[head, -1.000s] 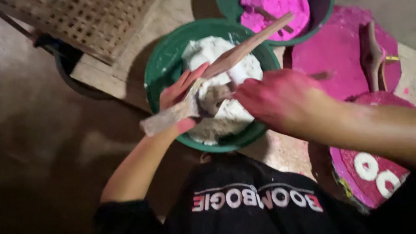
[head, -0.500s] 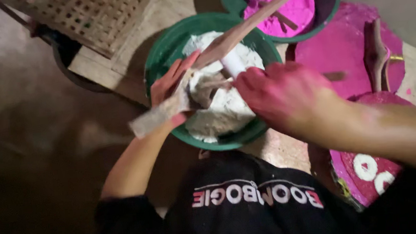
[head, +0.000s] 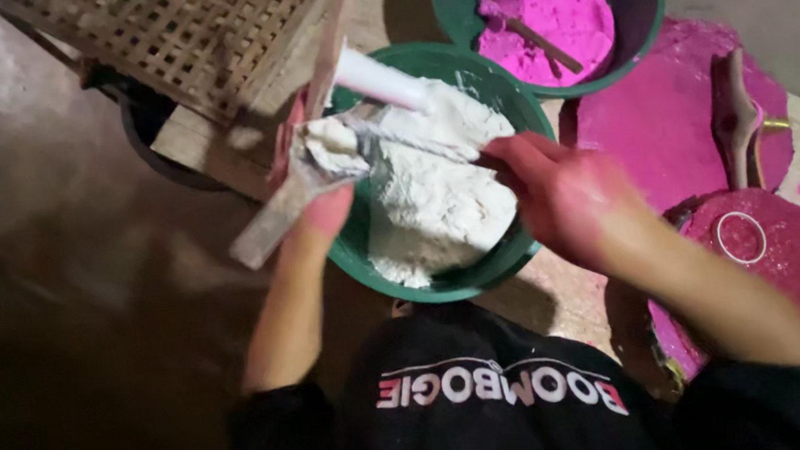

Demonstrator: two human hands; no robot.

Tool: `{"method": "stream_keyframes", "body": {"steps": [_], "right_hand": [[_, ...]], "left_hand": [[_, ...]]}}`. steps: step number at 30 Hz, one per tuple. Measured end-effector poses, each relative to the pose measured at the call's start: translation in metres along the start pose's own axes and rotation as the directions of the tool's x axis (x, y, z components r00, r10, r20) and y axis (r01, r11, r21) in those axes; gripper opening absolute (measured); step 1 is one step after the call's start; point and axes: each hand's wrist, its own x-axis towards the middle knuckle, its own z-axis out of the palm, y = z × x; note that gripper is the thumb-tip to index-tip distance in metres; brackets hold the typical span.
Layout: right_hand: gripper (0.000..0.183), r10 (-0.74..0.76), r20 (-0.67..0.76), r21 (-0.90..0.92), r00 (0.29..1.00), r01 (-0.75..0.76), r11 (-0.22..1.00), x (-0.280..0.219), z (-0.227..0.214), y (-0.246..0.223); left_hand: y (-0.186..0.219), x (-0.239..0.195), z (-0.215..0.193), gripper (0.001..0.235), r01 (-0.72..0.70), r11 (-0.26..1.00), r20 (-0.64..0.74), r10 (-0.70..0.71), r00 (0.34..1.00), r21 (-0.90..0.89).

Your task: The person uses a wooden mold to scoop white and pink dough, then presses the mold onto a pink dough base to form ring-shaped decorations. They repeat this process to create multiple decorations on the base.

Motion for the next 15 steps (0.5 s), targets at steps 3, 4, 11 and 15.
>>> {"method": "stream_keyframes", "body": {"steps": [3, 4, 11, 15], "right_hand": [[0.065, 0.002, -0.099, 0.46, 0.995, 0.044, 0.887, 0.015, 0.065, -0.001], [0.073, 0.019, -0.076, 0.509, 0.997, 0.023, 0.86, 0.012, 0.082, -0.004], [0.046, 0.242, 0.36, 0.603, 0.901, -0.423, 0.677, -0.006, 0.101, 0.028], [0.034, 0.074, -0.131, 0.629, 0.989, 0.025, 0.777, 0.017, 0.116, 0.041]], "left_hand": [[0.002, -0.005, 0.019, 0.074, 0.193, 0.971, 0.029, -0.191, 0.981, -0.142], [0.004, -0.001, 0.024, 0.073, 0.234, 0.955, 0.048, -0.229, 0.972, -0.182], [0.024, 0.021, -0.01, 0.1, 0.214, 0.96, 0.124, -0.238, 0.963, 0.181], [0.048, 0.014, -0.014, 0.111, 0.2, 0.973, 0.136, -0.215, 0.967, 0.115]]}}
